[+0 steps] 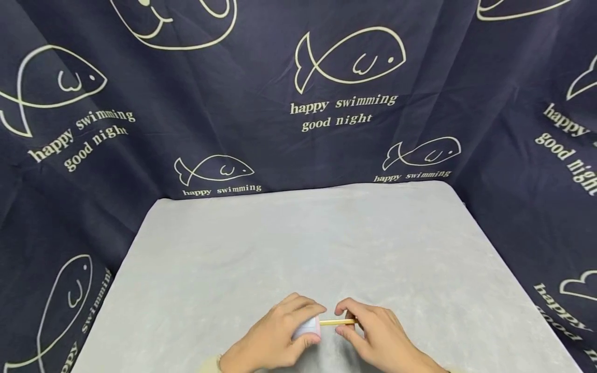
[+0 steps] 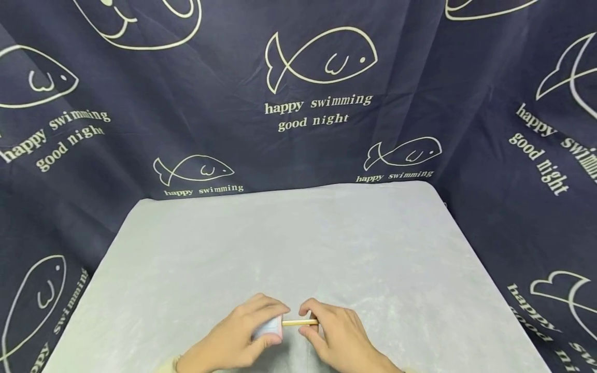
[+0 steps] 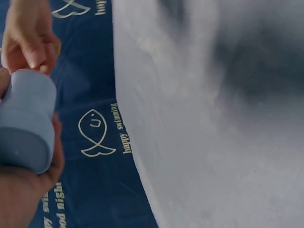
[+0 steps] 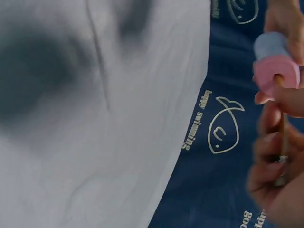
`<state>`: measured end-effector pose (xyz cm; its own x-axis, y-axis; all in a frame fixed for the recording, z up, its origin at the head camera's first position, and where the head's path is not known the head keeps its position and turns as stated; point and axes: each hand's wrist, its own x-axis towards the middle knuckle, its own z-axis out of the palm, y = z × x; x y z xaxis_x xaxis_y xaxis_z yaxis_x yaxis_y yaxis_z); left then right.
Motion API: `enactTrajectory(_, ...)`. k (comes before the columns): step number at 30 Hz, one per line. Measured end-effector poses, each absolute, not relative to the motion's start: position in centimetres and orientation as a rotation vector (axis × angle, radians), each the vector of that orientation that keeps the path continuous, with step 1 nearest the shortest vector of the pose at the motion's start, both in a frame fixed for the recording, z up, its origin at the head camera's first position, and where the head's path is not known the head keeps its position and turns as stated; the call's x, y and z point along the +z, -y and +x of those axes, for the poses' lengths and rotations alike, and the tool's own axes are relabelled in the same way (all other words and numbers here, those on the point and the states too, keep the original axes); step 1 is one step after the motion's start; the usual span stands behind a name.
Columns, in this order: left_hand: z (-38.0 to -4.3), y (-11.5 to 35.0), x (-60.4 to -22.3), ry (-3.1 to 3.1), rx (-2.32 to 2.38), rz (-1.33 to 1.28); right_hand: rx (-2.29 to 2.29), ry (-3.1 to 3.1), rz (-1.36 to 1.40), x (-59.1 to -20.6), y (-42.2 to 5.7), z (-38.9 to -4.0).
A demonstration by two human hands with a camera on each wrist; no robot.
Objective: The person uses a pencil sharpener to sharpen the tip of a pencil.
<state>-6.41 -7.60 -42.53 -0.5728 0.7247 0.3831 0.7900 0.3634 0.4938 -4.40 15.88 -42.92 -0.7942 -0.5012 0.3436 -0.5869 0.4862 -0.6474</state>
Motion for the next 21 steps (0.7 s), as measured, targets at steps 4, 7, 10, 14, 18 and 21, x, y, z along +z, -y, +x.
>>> enactTrajectory(4,-6.8,8.3,-42.1,2.666,-1.438,-1.287,0.810,2.279,1.112,-43.2,-15.5,-4.7)
enactTrajectory(7,-7.1,8.6,-41.7,2.712,-1.736,-1.265,0.584,2.095,1.171,-42.9,-15.3,-5.1)
enactTrajectory(10,-7.4,8.7,-41.4,2.682,-1.983,-1.308,0.455,1.927,1.213,-42.2,-15.1,-5.6)
enactTrajectory(14,-7.3,8.5,-41.2,2.663,-2.092,-1.310,0.442,1.812,1.231,-42.1,-14.9,-5.9)
enactTrajectory(18,-6.5,8.2,-41.6,2.692,-1.664,-1.366,0.807,2.123,1.240,-43.2,-15.0,-5.2)
enactTrajectory(21,-6.0,7.9,-42.3,2.581,-1.129,-1.464,1.452,2.502,1.158,-43.5,-15.4,-4.7)
